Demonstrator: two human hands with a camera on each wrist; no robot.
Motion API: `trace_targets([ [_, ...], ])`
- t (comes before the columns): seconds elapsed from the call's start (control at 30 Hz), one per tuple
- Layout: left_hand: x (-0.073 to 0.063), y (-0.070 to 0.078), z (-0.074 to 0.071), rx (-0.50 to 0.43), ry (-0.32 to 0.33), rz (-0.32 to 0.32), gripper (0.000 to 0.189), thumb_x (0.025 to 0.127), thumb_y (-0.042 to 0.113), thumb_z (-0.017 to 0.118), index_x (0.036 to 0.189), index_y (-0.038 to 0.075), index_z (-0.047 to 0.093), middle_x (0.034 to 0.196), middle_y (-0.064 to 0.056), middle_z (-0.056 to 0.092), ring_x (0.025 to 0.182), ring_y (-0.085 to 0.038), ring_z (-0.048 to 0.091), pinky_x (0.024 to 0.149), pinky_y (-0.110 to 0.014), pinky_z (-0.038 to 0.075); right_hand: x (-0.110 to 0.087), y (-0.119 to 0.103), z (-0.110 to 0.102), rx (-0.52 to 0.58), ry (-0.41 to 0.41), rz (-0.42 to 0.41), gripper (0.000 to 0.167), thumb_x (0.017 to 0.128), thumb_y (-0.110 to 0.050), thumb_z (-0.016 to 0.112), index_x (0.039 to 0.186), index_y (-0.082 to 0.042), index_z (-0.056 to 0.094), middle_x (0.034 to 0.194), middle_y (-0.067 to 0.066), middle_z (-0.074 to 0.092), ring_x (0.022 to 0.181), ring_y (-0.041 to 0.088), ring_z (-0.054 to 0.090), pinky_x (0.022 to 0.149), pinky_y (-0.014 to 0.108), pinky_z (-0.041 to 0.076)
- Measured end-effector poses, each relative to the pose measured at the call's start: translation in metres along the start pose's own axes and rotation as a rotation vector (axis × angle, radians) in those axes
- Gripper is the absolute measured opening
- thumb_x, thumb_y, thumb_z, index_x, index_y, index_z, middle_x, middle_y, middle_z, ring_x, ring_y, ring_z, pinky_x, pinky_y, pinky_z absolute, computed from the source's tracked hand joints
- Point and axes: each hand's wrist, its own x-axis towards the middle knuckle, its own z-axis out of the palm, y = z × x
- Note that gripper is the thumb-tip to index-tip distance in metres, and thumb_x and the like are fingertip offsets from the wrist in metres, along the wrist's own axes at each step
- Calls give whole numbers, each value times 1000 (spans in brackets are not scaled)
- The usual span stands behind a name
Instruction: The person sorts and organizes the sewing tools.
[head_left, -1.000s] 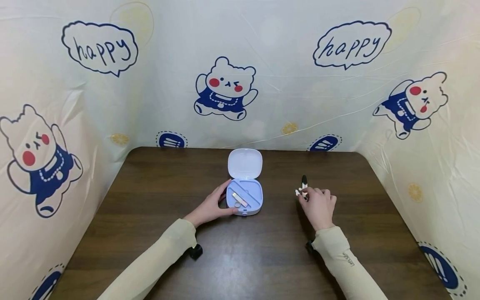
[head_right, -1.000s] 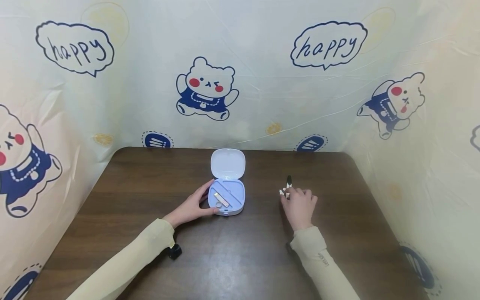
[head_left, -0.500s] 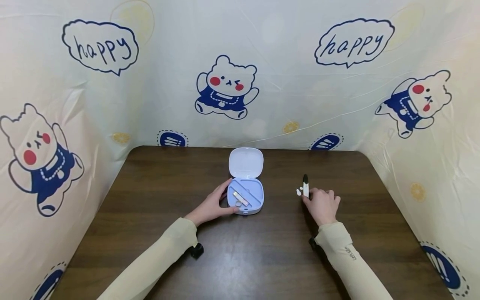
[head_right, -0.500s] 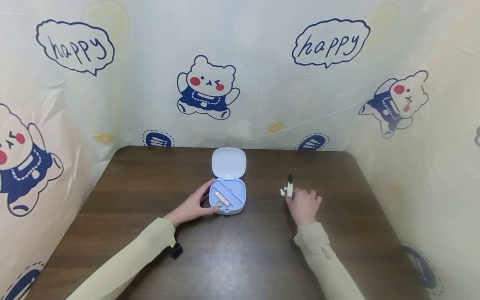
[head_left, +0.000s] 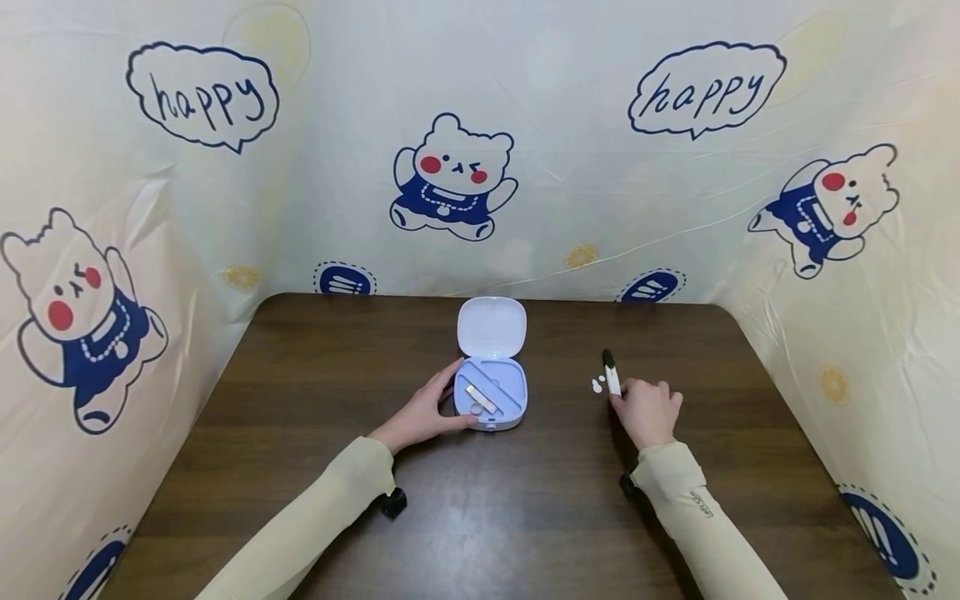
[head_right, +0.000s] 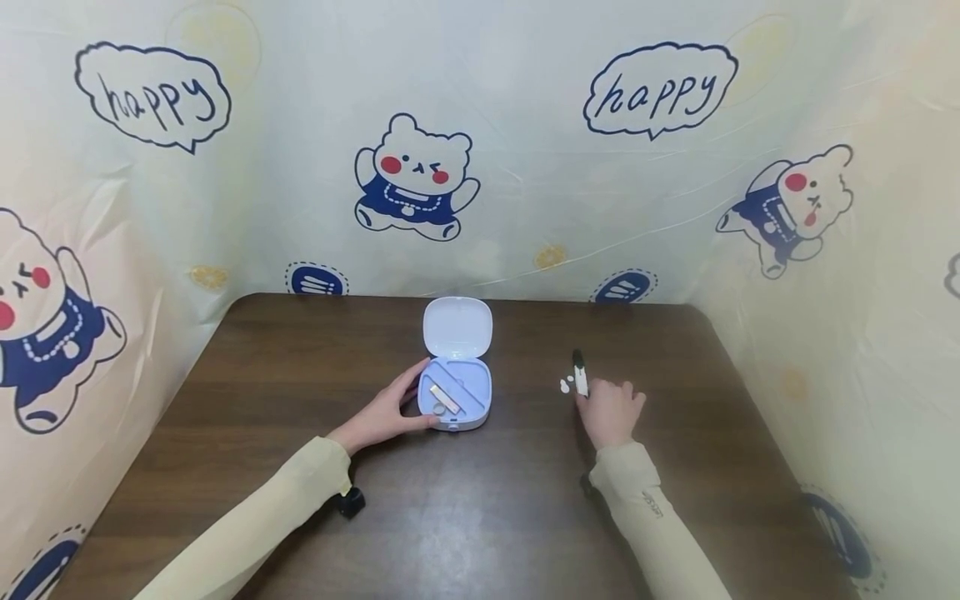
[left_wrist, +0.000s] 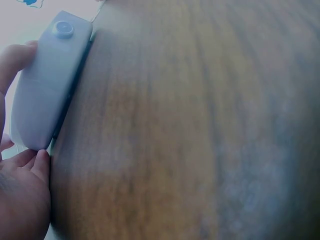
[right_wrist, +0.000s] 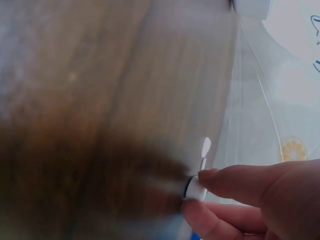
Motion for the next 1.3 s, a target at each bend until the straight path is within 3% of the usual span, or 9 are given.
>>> trace_targets([
  [0.37,-2,-2,2,0,-4,-24,111,86,43,86,169,19,16,171,-7,22,155,-25,29,123,-43,33,-2,6,-4,-7,-45,24,16,91,-19,71,82,-6,75,84,19,73,91,46,56,84,62,37],
  [0.83,0,-2,0,7,-6,-15,110,87,43,85,169,20,16,171,-7,22,155,-25,29,123,-44,33,-8,-1,-6,-16,38,-29,15,92,-18,74,87,-4,75,84,17,73,88,42,55,81,59,38],
  [1.3,1,-5,0,16,-5,-21,112,85,44,86,169,22,15,171,-5,22,155,-22,29,123,-41,33,-15,-16,-11,20,59,-83,16,93,-19,74,95,-3,77,88,13,76,94,42,57,81,57,38],
])
